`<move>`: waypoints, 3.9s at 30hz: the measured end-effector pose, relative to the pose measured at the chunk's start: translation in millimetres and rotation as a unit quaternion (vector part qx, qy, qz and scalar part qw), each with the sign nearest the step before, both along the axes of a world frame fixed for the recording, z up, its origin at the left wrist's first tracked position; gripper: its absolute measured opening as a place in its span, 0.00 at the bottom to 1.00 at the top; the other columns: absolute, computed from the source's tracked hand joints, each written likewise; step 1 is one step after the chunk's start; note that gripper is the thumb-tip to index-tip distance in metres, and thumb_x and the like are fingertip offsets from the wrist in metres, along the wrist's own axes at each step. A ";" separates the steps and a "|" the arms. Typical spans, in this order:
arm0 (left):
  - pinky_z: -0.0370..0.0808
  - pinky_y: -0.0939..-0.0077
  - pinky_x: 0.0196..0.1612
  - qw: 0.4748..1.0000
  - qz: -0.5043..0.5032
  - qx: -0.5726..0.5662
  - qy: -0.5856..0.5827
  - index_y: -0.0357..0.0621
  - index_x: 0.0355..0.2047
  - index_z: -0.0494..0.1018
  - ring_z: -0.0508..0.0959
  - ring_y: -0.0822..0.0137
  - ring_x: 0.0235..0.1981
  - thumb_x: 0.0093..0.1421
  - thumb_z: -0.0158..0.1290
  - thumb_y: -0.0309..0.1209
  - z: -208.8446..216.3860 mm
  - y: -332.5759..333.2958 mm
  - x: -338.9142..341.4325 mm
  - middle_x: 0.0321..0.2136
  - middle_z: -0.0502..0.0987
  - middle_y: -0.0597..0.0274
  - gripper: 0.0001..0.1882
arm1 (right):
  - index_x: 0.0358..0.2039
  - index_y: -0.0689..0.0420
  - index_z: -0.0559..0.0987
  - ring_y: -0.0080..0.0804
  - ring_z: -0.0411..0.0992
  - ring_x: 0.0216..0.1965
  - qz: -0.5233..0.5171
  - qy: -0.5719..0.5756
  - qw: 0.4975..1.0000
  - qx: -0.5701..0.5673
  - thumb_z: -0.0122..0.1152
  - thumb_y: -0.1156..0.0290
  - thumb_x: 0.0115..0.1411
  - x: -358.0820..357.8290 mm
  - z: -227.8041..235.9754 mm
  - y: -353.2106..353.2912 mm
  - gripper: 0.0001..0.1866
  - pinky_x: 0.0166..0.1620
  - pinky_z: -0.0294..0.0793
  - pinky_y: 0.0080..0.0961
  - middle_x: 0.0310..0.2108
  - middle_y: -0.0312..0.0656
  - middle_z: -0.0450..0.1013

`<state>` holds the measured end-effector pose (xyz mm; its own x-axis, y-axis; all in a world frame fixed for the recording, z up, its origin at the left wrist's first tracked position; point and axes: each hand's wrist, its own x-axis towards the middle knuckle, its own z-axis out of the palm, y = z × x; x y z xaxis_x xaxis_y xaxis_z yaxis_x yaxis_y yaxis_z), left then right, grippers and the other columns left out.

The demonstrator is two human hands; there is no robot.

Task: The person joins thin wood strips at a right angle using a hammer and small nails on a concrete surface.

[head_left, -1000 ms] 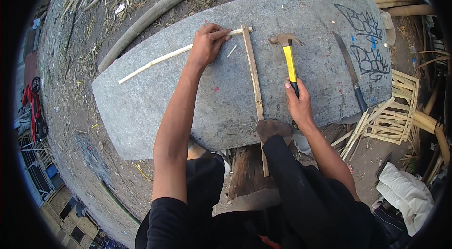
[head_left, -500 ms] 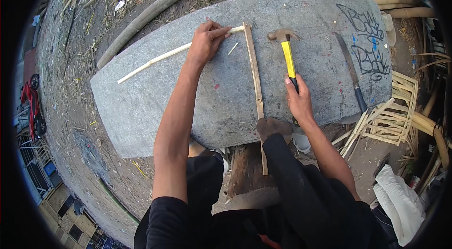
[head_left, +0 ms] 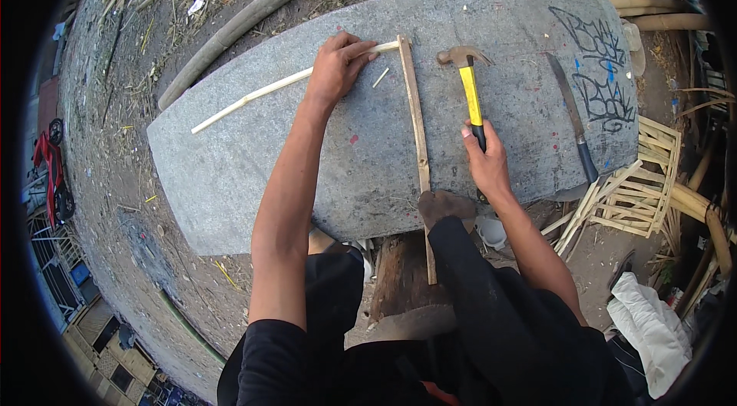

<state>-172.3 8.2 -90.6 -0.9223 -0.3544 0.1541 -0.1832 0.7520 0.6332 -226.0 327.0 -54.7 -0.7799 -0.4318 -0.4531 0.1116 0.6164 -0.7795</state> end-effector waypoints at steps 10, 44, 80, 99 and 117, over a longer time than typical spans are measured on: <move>0.75 0.63 0.50 1.000 -0.008 -0.028 0.005 0.47 0.45 0.81 0.77 0.56 0.46 0.56 0.64 0.36 0.2 0.4 2.2 0.43 0.78 0.58 0.17 | 0.45 0.60 0.74 0.31 0.70 0.30 -0.008 -0.011 1.000 0.000 0.55 0.54 0.68 -1.7 -1.2 1.3 0.20 0.38 0.69 0.33 0.26 0.42 0.70; 0.75 0.64 0.40 0.998 0.038 -0.051 0.015 0.52 0.40 0.85 0.76 0.61 0.35 0.56 0.64 0.33 -5.0 -17.8 26.8 0.33 0.79 0.61 0.11 | 0.43 0.60 0.74 0.35 0.71 0.29 -0.009 -0.013 1.000 0.001 0.55 0.55 0.68 0.0 -5.2 0.7 0.18 0.37 0.70 0.35 0.25 0.44 0.71; 0.75 0.66 0.44 0.996 0.087 0.013 -0.034 0.55 0.41 0.85 0.78 0.62 0.37 0.56 0.65 0.40 -4.8 -17.3 25.0 0.34 0.80 0.62 0.13 | 0.40 0.58 0.74 0.21 0.64 0.23 -0.045 -0.052 0.997 -0.027 0.61 0.68 0.62 -1.9 -14.1 1.6 0.09 0.29 0.65 0.26 0.21 0.34 0.66; 0.75 0.65 0.45 0.996 0.084 0.014 -0.020 0.52 0.39 0.86 0.78 0.61 0.39 0.56 0.65 0.40 -2.8 -17.5 24.5 0.33 0.80 0.62 0.12 | 0.40 0.57 0.74 0.18 0.63 0.15 -0.074 -0.103 0.992 -0.027 0.58 0.61 0.67 -2.5 -5.1 -3.6 0.12 0.20 0.62 0.23 0.17 0.31 0.65; 0.39 0.39 0.71 0.991 0.052 -0.086 -0.085 0.75 0.67 0.61 0.49 0.49 0.72 0.54 0.52 0.69 -0.9 37.6 -3.4 0.68 0.60 0.62 0.42 | 0.38 0.58 0.74 0.18 0.63 0.15 -0.078 -0.126 0.988 -0.032 0.55 0.57 0.69 -3.6 -2.1 -3.1 0.15 0.18 0.62 0.23 0.16 0.32 0.64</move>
<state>-175.8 45.8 -91.5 -0.9002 -0.4305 0.0657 -0.3581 0.8175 0.4510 -229.6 324.0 -56.9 -0.7055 -0.3490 -0.6168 0.3974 0.5258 -0.7521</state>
